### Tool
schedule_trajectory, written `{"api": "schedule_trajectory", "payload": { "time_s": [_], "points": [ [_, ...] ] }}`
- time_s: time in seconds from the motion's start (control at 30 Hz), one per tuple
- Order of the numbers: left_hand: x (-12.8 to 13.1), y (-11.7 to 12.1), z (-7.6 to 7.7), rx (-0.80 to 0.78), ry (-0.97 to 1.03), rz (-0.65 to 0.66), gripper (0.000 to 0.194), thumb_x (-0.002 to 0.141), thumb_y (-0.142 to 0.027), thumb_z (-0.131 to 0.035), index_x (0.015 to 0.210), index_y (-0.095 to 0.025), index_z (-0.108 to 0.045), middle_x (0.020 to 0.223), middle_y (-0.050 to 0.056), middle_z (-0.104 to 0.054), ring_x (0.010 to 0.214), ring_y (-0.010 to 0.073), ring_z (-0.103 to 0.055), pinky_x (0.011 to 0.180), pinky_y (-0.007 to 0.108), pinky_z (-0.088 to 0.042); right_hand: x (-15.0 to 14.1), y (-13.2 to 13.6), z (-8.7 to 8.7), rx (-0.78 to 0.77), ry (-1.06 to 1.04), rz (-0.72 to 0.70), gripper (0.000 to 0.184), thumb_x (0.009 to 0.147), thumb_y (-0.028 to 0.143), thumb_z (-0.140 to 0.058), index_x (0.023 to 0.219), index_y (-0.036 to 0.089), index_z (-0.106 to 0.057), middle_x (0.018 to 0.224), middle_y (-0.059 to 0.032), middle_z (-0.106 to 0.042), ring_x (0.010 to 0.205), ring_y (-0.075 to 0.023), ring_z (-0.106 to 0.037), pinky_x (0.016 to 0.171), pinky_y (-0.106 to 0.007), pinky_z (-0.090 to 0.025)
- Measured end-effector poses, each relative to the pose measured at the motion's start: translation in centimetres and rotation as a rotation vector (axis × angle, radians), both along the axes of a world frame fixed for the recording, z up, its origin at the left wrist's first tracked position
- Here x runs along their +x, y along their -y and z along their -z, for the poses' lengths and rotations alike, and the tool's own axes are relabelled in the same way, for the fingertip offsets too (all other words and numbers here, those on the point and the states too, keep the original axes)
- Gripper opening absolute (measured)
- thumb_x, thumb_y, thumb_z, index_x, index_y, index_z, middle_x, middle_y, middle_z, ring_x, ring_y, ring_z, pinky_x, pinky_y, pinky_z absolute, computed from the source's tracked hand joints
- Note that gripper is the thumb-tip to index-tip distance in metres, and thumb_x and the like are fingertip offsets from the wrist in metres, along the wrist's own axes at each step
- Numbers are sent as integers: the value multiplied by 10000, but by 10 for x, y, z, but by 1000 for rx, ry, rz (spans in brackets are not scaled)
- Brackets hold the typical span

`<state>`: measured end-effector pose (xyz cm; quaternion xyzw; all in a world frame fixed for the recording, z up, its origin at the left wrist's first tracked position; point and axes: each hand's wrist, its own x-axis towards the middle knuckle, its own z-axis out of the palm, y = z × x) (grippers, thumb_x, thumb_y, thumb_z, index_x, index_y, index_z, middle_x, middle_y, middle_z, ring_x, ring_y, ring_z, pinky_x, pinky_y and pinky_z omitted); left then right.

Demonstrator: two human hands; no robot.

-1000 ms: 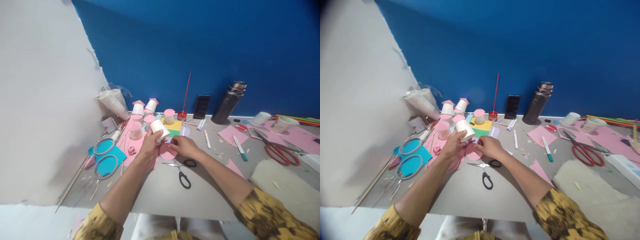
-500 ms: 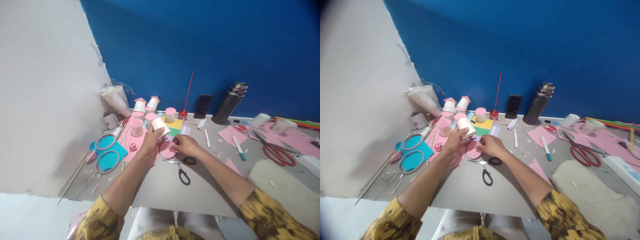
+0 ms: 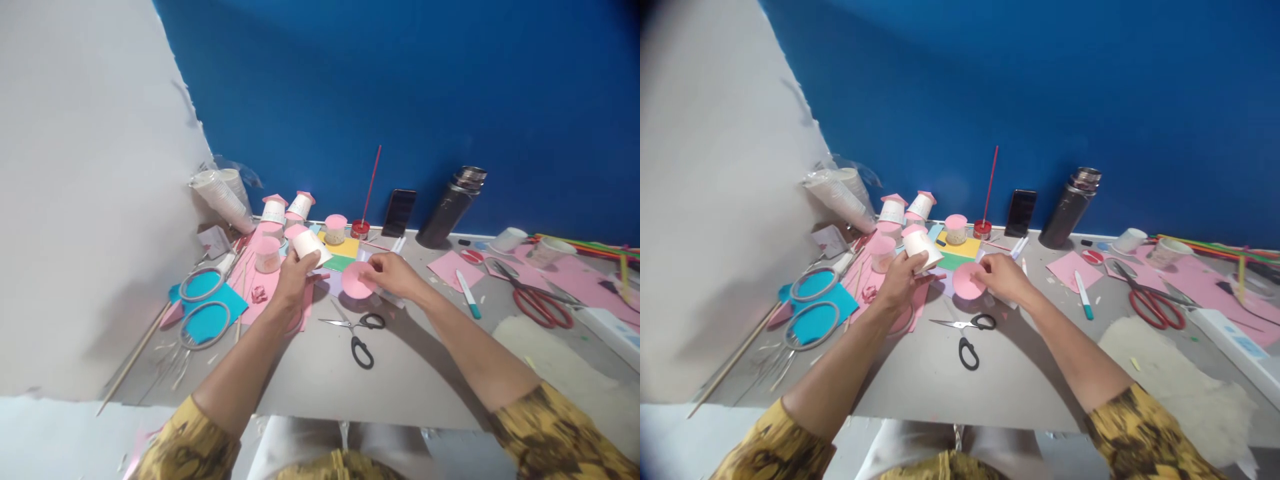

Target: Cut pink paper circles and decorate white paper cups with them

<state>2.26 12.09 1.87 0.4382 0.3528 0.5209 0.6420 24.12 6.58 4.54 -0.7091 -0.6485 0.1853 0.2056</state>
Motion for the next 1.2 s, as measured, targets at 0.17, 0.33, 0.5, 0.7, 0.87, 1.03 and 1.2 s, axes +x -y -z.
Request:
{"api": "schedule_trajectory", "payload": {
  "time_s": [0.17, 0.33, 0.5, 0.7, 0.87, 1.03, 1.2],
  "points": [
    [3, 5, 2, 6, -17, 44, 438, 779, -350, -770, 1150, -162, -636, 1157, 112, -667, 987, 223, -648, 814, 398, -614, 28, 5, 0, 0, -161, 137, 311, 778, 462, -737, 916, 190, -679, 672, 30, -617, 566, -125, -514, 506, -247, -321],
    [5, 9, 4, -18, -103, 79, 470, 798, -398, -757, 1189, -167, -637, 1140, 107, -697, 892, 196, -670, 776, 342, -570, 57, 4, 19, 5, -201, 216, 333, 909, 465, -561, 1024, 163, -641, 764, -14, -642, 588, -131, -539, 519, -242, -374],
    [9, 12, 6, 30, -82, 81, 462, 795, -293, -722, 1239, -205, -628, 1241, 99, -687, 1038, 231, -663, 890, 385, -552, 67, 25, 22, -177, -86, 63, 196, 728, 366, -753, 829, 205, -705, 766, -3, -694, 663, -162, -607, 571, -243, -378],
    [12, 20, 11, 88, -143, 93, 510, 734, -199, -700, 1236, -256, -635, 1196, 45, -707, 1086, 241, -640, 926, 370, -513, 53, 34, 17, -226, 133, 80, 183, 657, 316, -799, 758, 221, -680, 761, -25, -694, 710, -203, -604, 586, -275, -303],
    [12, 26, 3, -27, -10, 334, 458, 714, -262, -688, 1167, -203, -652, 1046, 75, -724, 945, 247, -665, 838, 383, -533, 68, 34, 4, -62, 143, 246, 180, 863, 384, -630, 842, 216, -692, 773, -51, -712, 709, -218, -624, 590, -290, -324],
    [14, 32, 4, -64, -9, 418, 511, 683, -344, -802, 1139, -178, -644, 993, 100, -717, 857, 246, -672, 764, 378, -541, 63, 38, -1, 312, -564, 177, 285, 843, 434, -702, 1002, 198, -688, 656, 10, -640, 578, -156, -536, 566, -277, -387],
    [15, 41, 5, 143, -332, 339, 519, 677, -281, -832, 1161, -234, -648, 1013, 69, -694, 858, 229, -639, 689, 319, -515, 42, 41, 0, 347, -1132, 81, 326, 778, 471, -812, 862, 200, -653, 565, 73, -473, 497, -87, -389, 482, -228, -335]
  ]
}}
